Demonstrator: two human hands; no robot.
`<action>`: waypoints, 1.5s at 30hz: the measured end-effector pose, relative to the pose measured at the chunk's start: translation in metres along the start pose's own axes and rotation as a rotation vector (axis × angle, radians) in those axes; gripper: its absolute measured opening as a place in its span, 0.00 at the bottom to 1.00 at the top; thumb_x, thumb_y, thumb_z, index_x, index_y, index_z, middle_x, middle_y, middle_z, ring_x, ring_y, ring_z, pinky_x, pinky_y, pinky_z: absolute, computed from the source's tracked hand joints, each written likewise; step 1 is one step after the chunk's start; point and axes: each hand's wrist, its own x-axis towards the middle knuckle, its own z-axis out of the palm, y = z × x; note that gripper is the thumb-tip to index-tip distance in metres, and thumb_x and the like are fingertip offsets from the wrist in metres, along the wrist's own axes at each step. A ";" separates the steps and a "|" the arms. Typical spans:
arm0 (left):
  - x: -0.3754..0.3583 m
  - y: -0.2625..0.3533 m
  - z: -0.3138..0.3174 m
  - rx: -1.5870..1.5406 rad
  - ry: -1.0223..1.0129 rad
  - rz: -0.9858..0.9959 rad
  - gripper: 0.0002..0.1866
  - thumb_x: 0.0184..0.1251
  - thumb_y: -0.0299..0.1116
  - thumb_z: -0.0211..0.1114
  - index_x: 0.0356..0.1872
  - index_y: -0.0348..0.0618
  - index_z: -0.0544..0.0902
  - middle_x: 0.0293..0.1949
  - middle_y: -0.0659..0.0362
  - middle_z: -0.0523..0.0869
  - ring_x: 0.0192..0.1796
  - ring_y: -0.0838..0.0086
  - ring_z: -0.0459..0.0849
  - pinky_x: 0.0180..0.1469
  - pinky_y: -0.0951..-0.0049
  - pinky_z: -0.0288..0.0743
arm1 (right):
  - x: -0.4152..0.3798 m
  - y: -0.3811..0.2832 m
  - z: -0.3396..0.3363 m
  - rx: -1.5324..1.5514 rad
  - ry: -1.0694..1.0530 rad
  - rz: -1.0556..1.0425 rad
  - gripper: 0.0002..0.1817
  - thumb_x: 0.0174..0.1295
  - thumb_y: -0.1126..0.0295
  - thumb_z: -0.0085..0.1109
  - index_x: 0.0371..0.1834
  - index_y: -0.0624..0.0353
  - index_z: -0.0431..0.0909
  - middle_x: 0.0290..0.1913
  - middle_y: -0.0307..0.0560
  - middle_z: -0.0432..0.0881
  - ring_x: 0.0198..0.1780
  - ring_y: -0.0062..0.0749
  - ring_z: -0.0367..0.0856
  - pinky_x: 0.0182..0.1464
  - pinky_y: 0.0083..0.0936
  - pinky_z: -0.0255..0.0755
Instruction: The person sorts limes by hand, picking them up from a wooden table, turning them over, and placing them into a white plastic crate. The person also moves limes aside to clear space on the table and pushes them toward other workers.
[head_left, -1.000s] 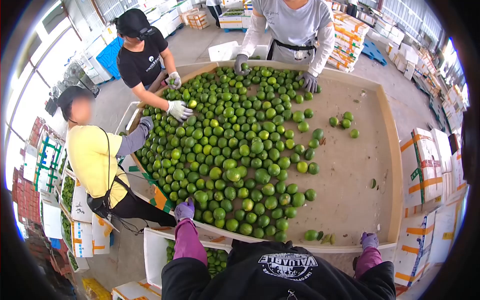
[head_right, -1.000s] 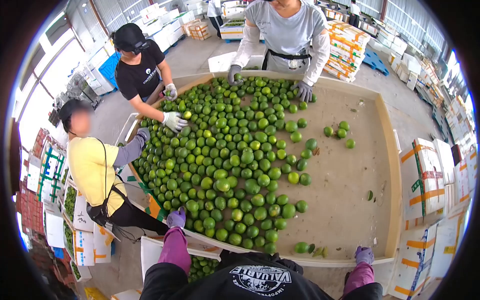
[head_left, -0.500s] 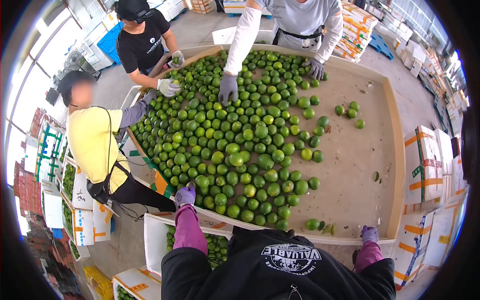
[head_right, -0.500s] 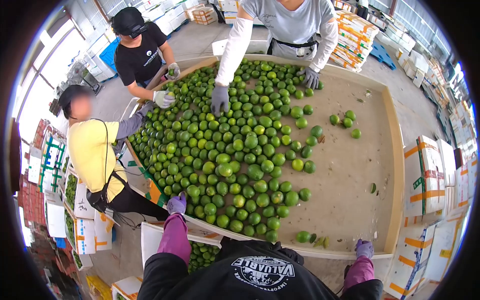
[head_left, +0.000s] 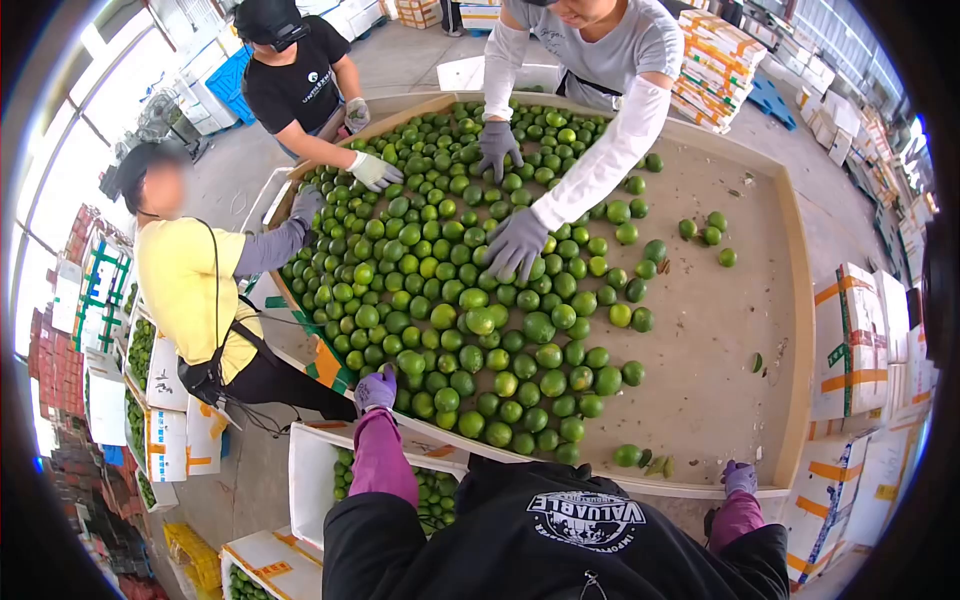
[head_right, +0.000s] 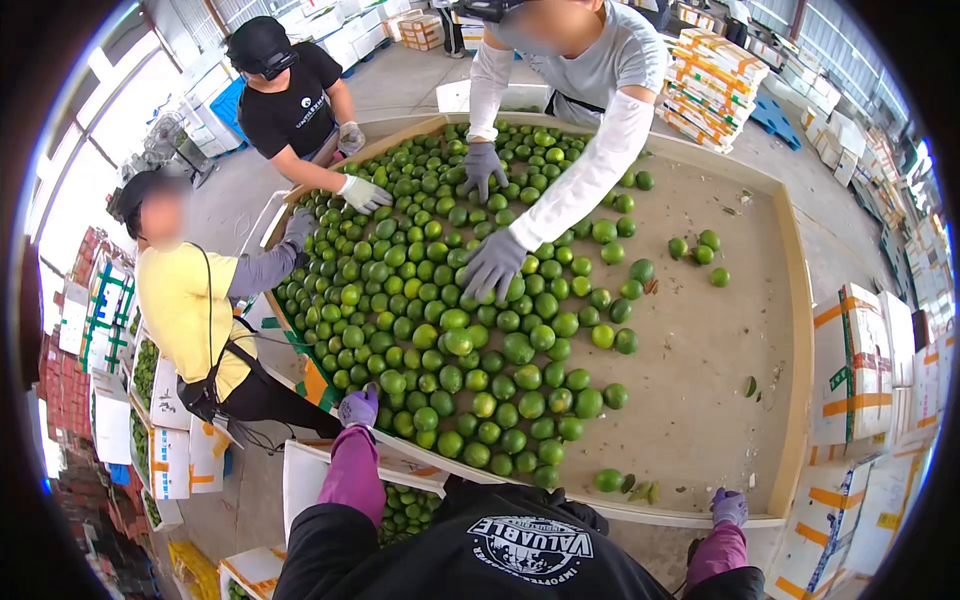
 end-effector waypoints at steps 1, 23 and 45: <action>-0.001 -0.001 0.000 0.003 0.007 -0.001 0.31 0.66 0.61 0.47 0.26 0.45 0.87 0.31 0.46 0.86 0.37 0.50 0.85 0.41 0.53 0.77 | -0.006 -0.002 -0.002 -0.071 0.086 -0.043 0.20 0.59 0.51 0.54 0.24 0.54 0.87 0.21 0.44 0.84 0.27 0.38 0.84 0.37 0.34 0.75; 0.003 -0.002 0.005 -0.002 -0.029 -0.019 0.31 0.67 0.62 0.46 0.29 0.47 0.87 0.33 0.48 0.87 0.39 0.53 0.86 0.43 0.55 0.77 | -0.017 -0.013 -0.014 0.117 -0.054 -0.037 0.21 0.62 0.55 0.55 0.26 0.62 0.85 0.20 0.46 0.84 0.24 0.33 0.83 0.32 0.30 0.73; 0.003 -0.006 0.014 -0.070 0.214 0.054 0.27 0.67 0.55 0.51 0.23 0.44 0.85 0.26 0.46 0.85 0.33 0.49 0.84 0.38 0.51 0.77 | -0.017 -0.016 -0.016 0.131 -0.054 -0.029 0.21 0.63 0.55 0.56 0.28 0.63 0.85 0.23 0.45 0.86 0.25 0.32 0.84 0.32 0.30 0.74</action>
